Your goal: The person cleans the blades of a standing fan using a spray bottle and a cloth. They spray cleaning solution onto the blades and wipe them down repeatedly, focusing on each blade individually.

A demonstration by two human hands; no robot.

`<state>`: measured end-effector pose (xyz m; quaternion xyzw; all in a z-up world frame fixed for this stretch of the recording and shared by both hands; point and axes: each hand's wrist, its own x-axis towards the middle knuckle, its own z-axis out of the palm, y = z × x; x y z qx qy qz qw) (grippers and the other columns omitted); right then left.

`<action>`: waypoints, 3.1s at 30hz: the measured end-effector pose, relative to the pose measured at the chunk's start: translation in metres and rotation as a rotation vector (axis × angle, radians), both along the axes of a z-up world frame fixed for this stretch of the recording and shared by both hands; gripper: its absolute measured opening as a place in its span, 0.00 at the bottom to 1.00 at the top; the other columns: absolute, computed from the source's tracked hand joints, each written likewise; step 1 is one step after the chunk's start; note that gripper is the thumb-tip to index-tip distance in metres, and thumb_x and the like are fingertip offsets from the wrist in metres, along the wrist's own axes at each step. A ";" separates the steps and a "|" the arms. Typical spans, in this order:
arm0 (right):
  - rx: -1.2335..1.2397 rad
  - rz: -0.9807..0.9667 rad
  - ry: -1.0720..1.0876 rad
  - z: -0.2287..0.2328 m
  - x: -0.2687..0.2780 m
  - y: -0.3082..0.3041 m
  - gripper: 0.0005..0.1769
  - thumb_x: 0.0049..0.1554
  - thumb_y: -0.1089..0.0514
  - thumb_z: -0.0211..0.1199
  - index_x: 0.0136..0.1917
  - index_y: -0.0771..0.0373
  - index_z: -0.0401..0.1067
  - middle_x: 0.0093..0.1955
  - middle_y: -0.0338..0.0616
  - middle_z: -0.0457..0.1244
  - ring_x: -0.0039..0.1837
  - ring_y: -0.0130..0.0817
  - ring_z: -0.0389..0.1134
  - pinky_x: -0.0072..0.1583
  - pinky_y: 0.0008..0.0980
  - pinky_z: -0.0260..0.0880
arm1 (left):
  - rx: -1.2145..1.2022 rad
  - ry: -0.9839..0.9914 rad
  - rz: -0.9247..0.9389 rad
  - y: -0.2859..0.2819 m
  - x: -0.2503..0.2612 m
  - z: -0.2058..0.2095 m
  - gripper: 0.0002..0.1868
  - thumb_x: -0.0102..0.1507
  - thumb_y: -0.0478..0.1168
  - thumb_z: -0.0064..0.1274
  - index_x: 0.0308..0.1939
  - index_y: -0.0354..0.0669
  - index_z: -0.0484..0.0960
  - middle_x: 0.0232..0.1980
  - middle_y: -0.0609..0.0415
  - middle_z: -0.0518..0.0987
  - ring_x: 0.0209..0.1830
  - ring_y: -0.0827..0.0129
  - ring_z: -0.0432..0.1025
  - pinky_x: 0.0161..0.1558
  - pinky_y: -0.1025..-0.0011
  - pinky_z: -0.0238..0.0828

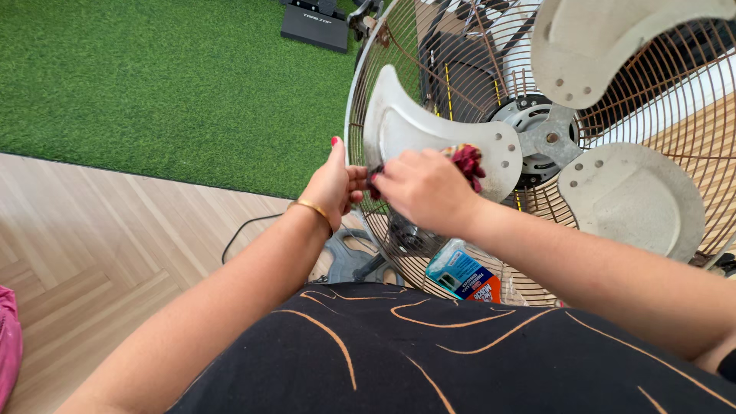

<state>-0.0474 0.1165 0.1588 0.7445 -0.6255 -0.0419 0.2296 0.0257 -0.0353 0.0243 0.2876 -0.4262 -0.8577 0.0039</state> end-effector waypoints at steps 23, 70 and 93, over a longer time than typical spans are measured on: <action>-0.121 0.024 -0.110 -0.002 -0.027 0.074 0.16 0.46 0.58 0.67 0.49 0.60 0.78 0.46 0.43 0.67 0.51 0.43 0.68 0.49 0.44 0.66 | -0.408 0.230 0.304 0.001 -0.041 -0.028 0.12 0.60 0.41 0.65 0.39 0.35 0.87 0.36 0.57 0.84 0.34 0.77 0.72 0.40 0.75 0.70; -0.578 -0.596 -0.087 -0.004 -0.022 0.092 0.12 0.54 0.60 0.67 0.53 0.59 0.78 0.44 0.46 0.63 0.48 0.44 0.66 0.49 0.44 0.64 | -0.258 0.131 0.203 0.040 -0.009 -0.046 0.14 0.62 0.43 0.61 0.40 0.32 0.85 0.37 0.55 0.84 0.37 0.74 0.74 0.45 0.73 0.70; -0.452 -0.362 -0.227 -0.056 0.030 0.070 0.17 0.50 0.60 0.70 0.54 0.59 0.78 0.44 0.41 0.64 0.47 0.41 0.67 0.48 0.44 0.64 | -0.373 0.092 0.213 0.024 -0.019 -0.038 0.13 0.62 0.42 0.62 0.40 0.32 0.86 0.36 0.55 0.84 0.35 0.75 0.73 0.41 0.73 0.69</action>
